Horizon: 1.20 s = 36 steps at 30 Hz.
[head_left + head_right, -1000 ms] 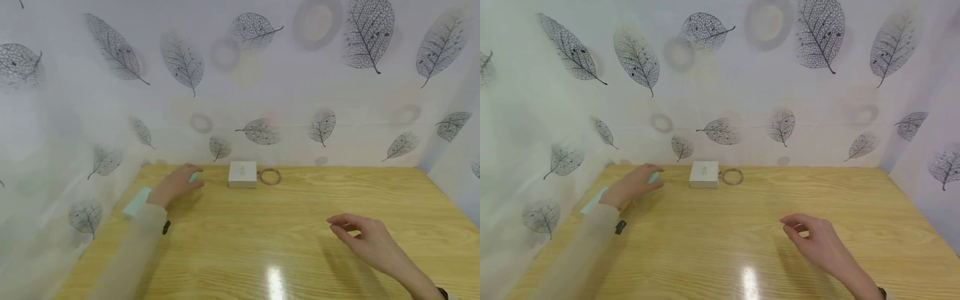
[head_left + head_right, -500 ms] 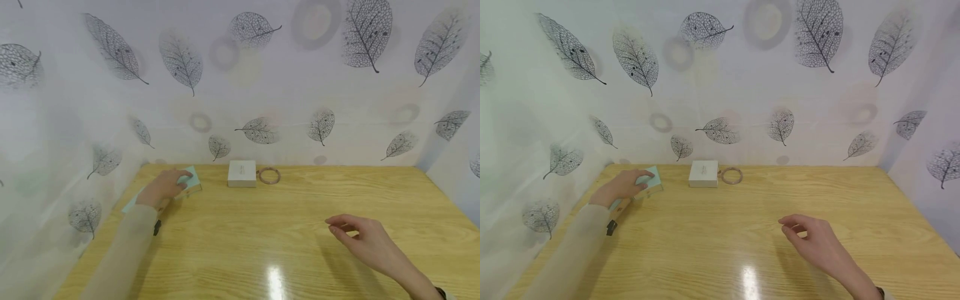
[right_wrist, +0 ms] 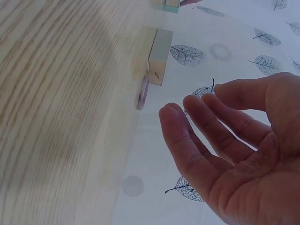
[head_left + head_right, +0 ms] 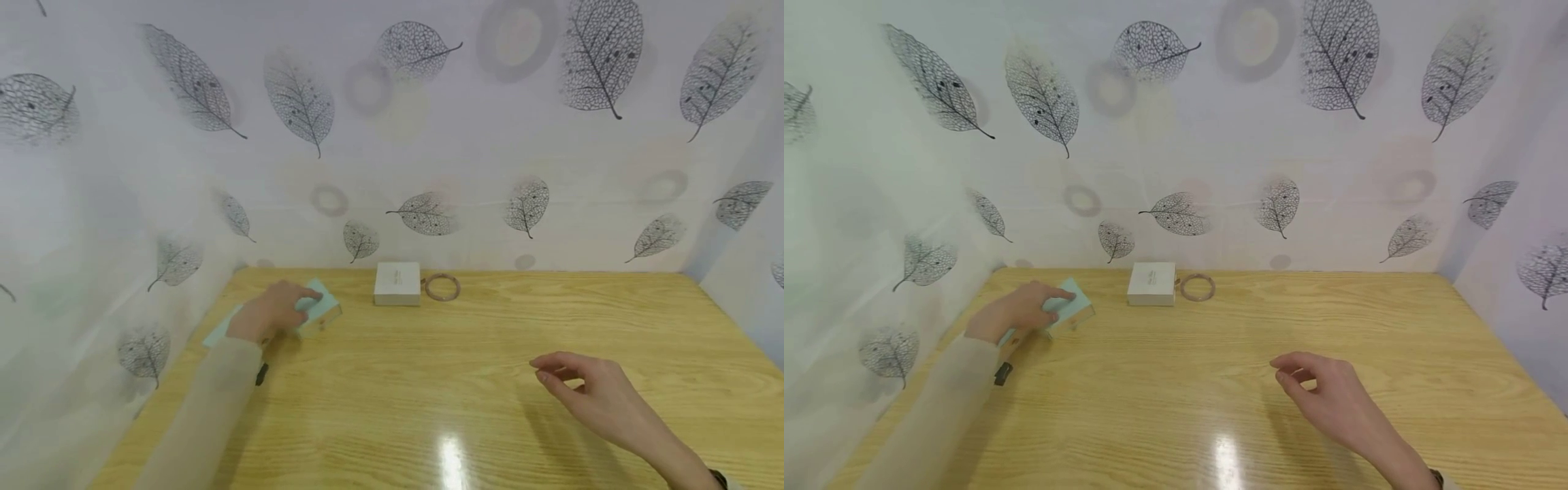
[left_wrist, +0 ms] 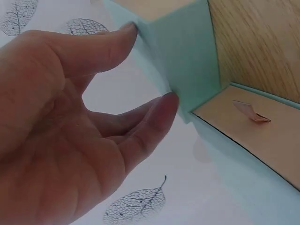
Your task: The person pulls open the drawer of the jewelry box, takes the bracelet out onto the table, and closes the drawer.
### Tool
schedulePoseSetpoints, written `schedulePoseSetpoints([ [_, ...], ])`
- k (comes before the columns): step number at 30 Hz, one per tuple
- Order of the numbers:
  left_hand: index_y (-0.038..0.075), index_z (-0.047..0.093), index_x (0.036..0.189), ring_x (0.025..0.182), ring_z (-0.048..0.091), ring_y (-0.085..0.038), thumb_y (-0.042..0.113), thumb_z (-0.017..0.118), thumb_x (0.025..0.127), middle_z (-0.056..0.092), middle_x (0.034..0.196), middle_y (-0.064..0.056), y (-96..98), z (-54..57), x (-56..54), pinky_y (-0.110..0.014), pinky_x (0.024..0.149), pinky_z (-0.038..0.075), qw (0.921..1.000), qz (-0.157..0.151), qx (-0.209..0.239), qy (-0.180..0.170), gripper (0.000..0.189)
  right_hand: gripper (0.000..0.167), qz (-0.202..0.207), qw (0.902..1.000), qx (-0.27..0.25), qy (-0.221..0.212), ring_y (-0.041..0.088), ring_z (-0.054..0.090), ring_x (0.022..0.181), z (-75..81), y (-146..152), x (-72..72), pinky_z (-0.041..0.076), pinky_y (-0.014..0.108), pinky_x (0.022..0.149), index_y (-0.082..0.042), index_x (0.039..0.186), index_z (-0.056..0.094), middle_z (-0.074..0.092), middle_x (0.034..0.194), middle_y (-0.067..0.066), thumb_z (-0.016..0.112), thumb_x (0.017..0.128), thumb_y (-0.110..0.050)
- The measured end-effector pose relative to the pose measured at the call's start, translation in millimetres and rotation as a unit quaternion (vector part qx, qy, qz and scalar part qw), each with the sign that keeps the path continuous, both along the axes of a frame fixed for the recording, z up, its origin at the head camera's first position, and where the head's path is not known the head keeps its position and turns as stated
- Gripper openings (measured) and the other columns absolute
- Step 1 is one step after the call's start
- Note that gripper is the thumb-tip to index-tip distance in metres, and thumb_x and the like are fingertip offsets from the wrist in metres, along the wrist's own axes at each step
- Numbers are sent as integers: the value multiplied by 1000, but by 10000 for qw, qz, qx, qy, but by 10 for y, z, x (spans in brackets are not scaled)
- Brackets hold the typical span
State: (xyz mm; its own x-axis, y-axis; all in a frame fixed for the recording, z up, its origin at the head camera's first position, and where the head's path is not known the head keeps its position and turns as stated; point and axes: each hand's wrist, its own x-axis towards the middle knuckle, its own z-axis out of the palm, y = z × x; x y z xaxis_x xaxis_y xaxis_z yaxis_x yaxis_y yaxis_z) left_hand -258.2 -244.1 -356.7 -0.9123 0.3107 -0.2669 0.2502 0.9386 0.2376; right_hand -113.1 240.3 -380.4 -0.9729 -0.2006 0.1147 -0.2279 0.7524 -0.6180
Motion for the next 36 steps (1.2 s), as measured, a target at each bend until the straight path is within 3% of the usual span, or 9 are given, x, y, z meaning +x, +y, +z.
schedulePoseSetpoints([
  [6, 11, 58, 144, 141, 37, -58, 19, 69, 96, 51, 149, -30, 76, 21, 133, -72, 117, 29, 9992, -331, -203, 96, 50, 15, 1, 10000, 8, 87, -3, 69, 82, -3, -11, 5, 57, 20, 65, -18, 111, 76, 79, 105, -3, 71, 97, -18],
  [9, 14, 56, 145, 139, 32, -65, 27, 69, 97, 44, 150, -36, 93, -16, 198, -78, 111, 32, 9995, -209, -208, 63, 52, 15, -3, 9999, -4, 125, -3, 68, 82, -10, -10, 14, 57, 21, 65, -18, 111, 76, 79, 105, -3, 71, 97, -17],
  [11, 17, 55, 146, 133, 35, -67, 32, 68, 98, 40, 147, -43, 97, -60, 245, -79, 103, 39, 9997, -123, -173, 73, 52, 15, -11, 9999, 6, 150, -3, 68, 82, -11, -8, 18, 57, 21, 65, -18, 110, 76, 79, 105, -3, 71, 97, -17],
  [14, 20, 54, 145, 120, 44, -62, 39, 68, 98, 37, 137, -48, 119, -130, 331, -75, 91, 49, 9998, -96, -98, 154, 53, 15, -15, 9999, 11, 141, -3, 69, 82, -8, -4, 20, 57, 21, 64, -18, 111, 76, 79, 106, -2, 71, 97, -17],
  [18, 20, 56, 143, 108, 49, -52, 44, 67, 97, 43, 127, -44, 200, -155, 486, -67, 84, 54, 9992, -215, 15, 333, 53, 16, -11, 10000, 17, 83, -3, 69, 83, -2, 3, 20, 57, 20, 64, -18, 112, 76, 79, 107, -2, 70, 97, -18],
  [24, 26, 59, 139, 84, 52, -30, 52, 66, 94, 55, 104, -26, 309, -166, 670, -46, 70, 50, 9944, -471, -327, 889, 52, 15, -6, 9999, 23, 117, -3, 68, 82, -1, 5, 23, 57, 20, 64, -18, 111, 76, 79, 105, -3, 71, 97, -18],
  [28, 26, 59, 139, 84, 49, -29, 50, 66, 95, 53, 104, -23, 372, -153, 748, -37, 64, 46, 9966, -384, -68, 727, 50, 15, -5, 9999, 26, 100, -3, 68, 81, -1, 6, 23, 57, 20, 64, -18, 111, 76, 79, 104, -3, 71, 97, -17],
  [36, 24, 57, 143, 92, 50, -30, 51, 67, 94, 50, 109, -24, 493, -149, 839, -40, 63, 52, 9985, -213, 181, 473, 57, 15, 30, 9999, 28, 110, -3, 68, 81, -2, 2, 22, 57, 20, 63, -18, 111, 77, 79, 103, -3, 70, 97, -17],
])
